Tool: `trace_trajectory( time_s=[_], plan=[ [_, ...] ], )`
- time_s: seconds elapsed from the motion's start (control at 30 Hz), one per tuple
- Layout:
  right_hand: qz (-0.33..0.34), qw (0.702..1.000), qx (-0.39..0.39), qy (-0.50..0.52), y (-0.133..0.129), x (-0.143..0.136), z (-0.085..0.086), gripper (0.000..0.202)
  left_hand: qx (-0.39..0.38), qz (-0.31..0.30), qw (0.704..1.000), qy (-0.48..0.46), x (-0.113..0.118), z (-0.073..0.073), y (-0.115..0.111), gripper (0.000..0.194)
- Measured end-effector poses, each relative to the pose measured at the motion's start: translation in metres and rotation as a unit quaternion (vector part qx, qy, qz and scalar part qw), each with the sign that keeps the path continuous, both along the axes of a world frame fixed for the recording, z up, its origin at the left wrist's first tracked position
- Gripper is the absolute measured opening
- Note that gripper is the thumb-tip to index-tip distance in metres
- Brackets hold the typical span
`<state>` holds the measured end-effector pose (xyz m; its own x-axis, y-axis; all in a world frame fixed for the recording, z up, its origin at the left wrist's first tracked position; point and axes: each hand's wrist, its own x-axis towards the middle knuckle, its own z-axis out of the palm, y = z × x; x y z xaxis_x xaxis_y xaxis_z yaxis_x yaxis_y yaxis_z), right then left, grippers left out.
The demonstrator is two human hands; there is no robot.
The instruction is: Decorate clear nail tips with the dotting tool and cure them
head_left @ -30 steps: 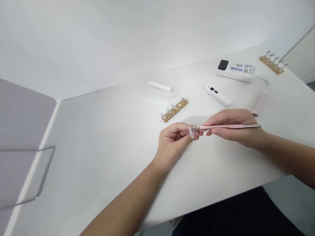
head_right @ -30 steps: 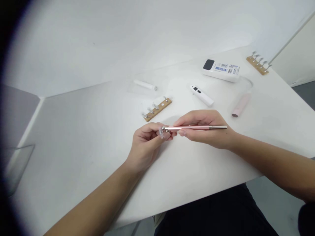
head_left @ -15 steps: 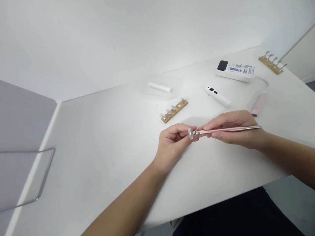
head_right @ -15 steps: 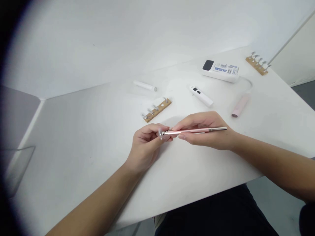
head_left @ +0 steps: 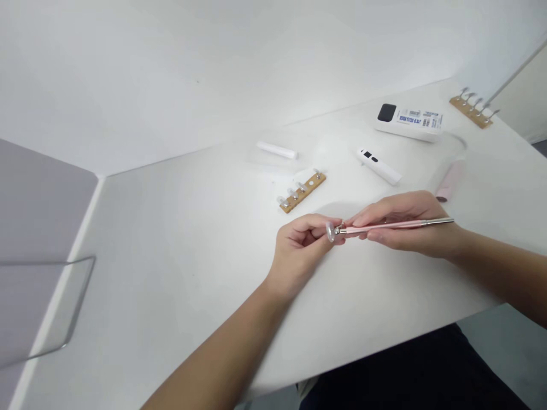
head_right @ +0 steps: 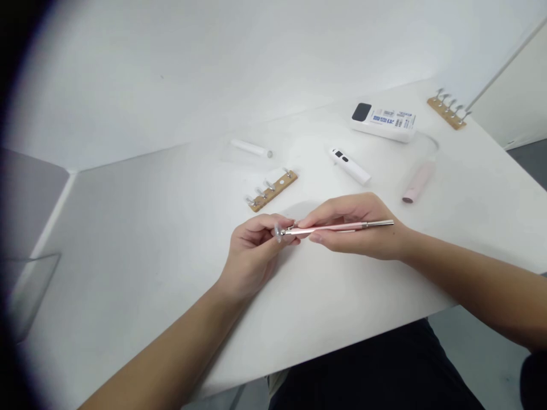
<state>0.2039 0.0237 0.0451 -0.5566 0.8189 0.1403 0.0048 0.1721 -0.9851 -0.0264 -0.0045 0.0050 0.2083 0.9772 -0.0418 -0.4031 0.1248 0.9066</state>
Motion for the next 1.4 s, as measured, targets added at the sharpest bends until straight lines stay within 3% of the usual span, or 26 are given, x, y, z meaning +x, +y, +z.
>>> trace_trajectory(
  time_s=[0.43,0.7,0.97,1.23,1.4],
  plan=[
    [-0.036,0.999,-0.011,-0.009,0.0,-0.006,0.008,0.015,0.005,-0.01,1.0,0.005,0.0,0.002,-0.001,0.007],
    [0.017,1.0,0.001,-0.002,0.002,0.002,-0.002,0.018,0.009,-0.002,1.0,0.001,0.0,-0.001,0.0,0.011],
    [-0.037,0.999,-0.008,-0.029,0.0,-0.004,0.006,0.01,0.009,-0.008,1.0,0.003,0.0,0.003,0.0,0.009],
    [0.039,0.999,-0.025,0.009,0.002,0.001,-0.001,0.018,0.008,-0.006,1.0,-0.001,-0.002,-0.002,0.0,0.01],
    [0.02,1.0,-0.022,0.001,0.002,0.001,0.0,0.018,0.005,-0.013,1.0,-0.008,-0.002,-0.001,0.0,0.01]
  ],
)
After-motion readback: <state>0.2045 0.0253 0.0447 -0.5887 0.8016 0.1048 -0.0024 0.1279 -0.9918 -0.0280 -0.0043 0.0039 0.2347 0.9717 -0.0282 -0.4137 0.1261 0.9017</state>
